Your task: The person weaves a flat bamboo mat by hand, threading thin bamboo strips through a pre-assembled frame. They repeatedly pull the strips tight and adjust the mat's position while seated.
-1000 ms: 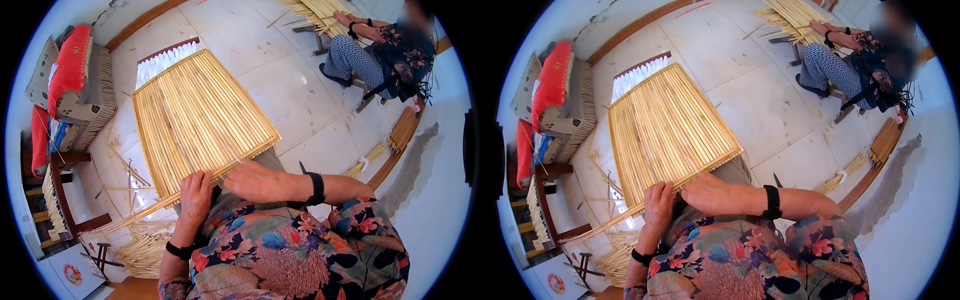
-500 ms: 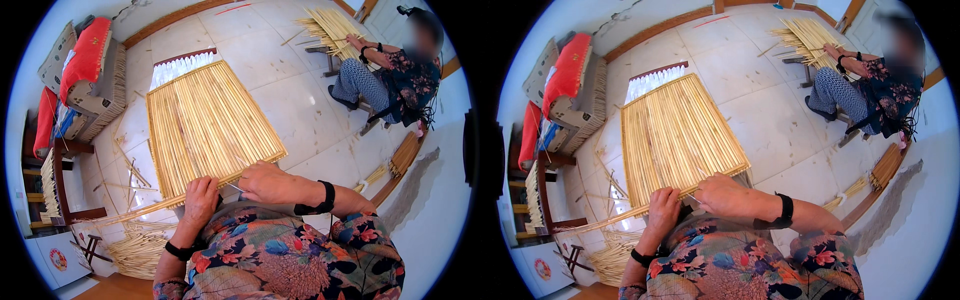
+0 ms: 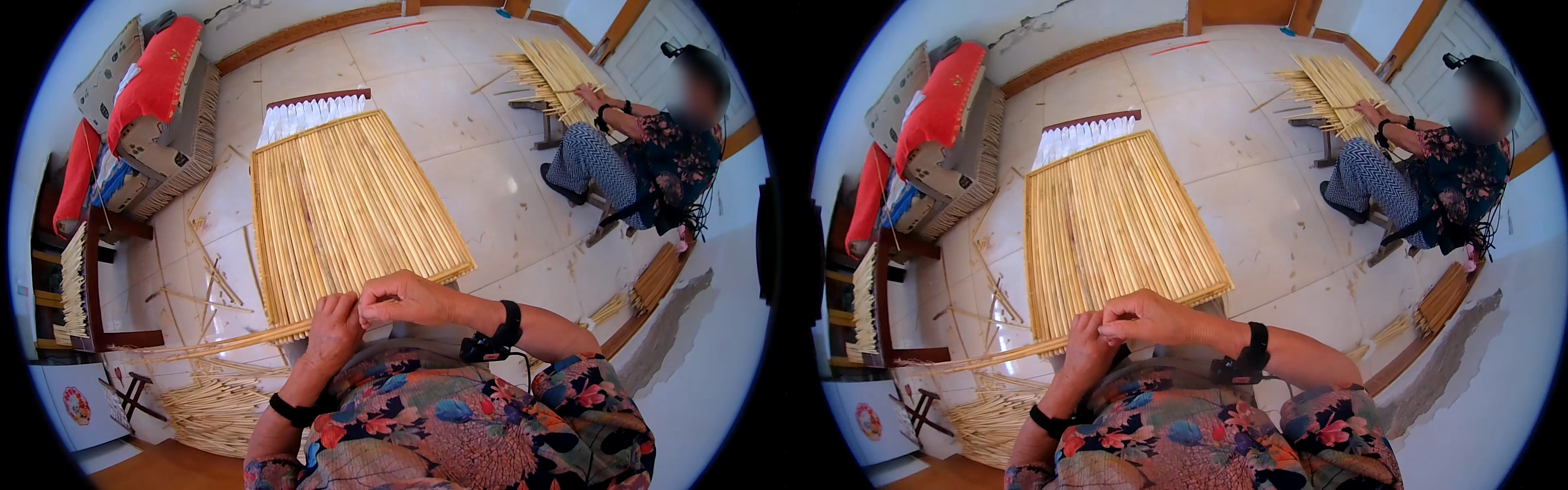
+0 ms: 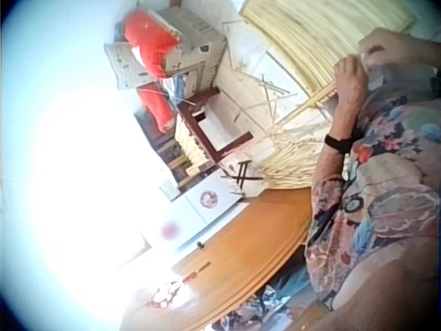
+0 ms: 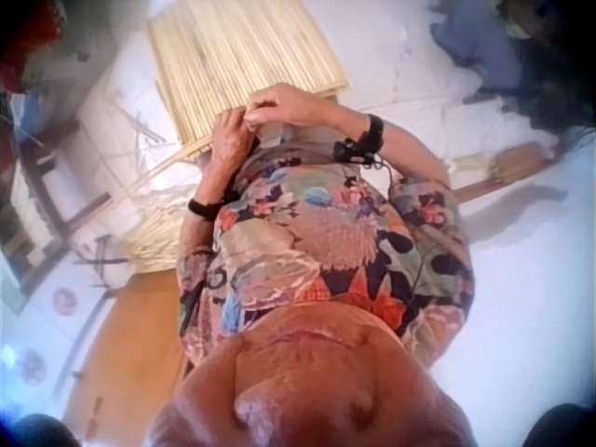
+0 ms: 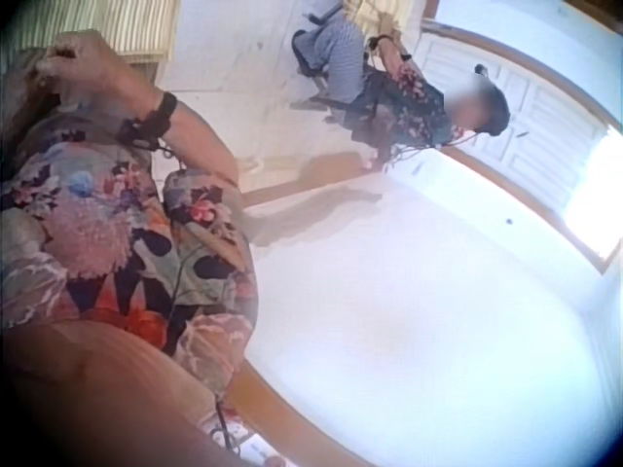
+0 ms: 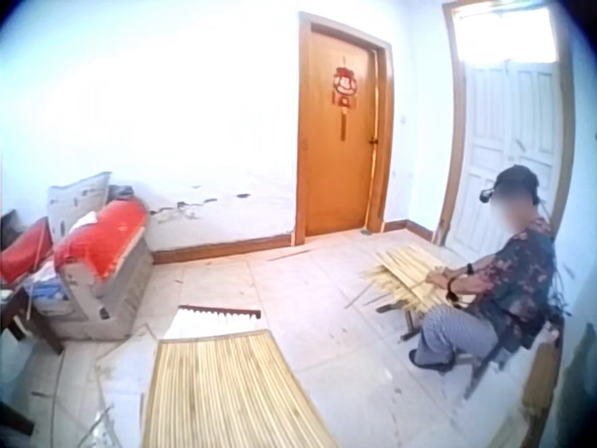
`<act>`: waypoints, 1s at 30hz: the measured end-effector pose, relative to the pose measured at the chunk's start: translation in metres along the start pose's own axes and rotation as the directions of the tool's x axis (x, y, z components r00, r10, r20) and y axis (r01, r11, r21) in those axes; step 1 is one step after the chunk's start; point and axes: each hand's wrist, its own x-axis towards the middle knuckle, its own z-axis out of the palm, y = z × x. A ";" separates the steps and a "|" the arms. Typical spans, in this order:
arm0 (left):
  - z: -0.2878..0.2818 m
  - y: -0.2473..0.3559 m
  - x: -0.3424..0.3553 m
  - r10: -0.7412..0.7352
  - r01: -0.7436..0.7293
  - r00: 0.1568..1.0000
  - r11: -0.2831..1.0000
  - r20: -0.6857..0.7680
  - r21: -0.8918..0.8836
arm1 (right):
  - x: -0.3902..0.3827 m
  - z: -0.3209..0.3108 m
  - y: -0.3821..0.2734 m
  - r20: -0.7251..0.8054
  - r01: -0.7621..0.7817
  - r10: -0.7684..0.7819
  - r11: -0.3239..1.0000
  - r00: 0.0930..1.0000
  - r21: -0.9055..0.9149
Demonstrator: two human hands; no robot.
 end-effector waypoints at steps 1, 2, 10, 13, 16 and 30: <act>0.001 -0.001 -0.001 0.000 0.000 1.000 1.000 -0.002 0.004 | 0.004 0.001 -0.001 0.008 -0.051 0.051 0.993 0.999 0.103; 0.001 0.000 0.000 0.004 -0.004 1.000 1.000 -0.005 0.005 | 0.007 0.002 0.003 0.011 -0.040 0.039 0.989 0.999 0.140; 0.005 -0.001 -0.002 -0.002 0.002 1.000 1.000 -0.001 -0.001 | 0.022 0.008 0.004 -0.005 -0.137 0.138 0.989 0.990 0.058; 0.002 0.002 -0.001 0.015 -0.014 1.000 0.999 -0.009 0.031 | 0.026 0.005 0.001 -0.110 -0.132 0.139 0.989 0.984 0.068; -0.001 0.002 0.001 0.004 -0.004 1.000 0.999 -0.005 0.037 | 0.026 -0.011 0.007 -0.190 0.048 -0.191 0.817 0.963 -0.574; -0.006 0.002 0.004 0.004 -0.004 0.998 1.000 0.055 -0.004 | 0.039 -0.167 0.062 -0.773 -0.699 -0.114 0.360 0.624 -0.617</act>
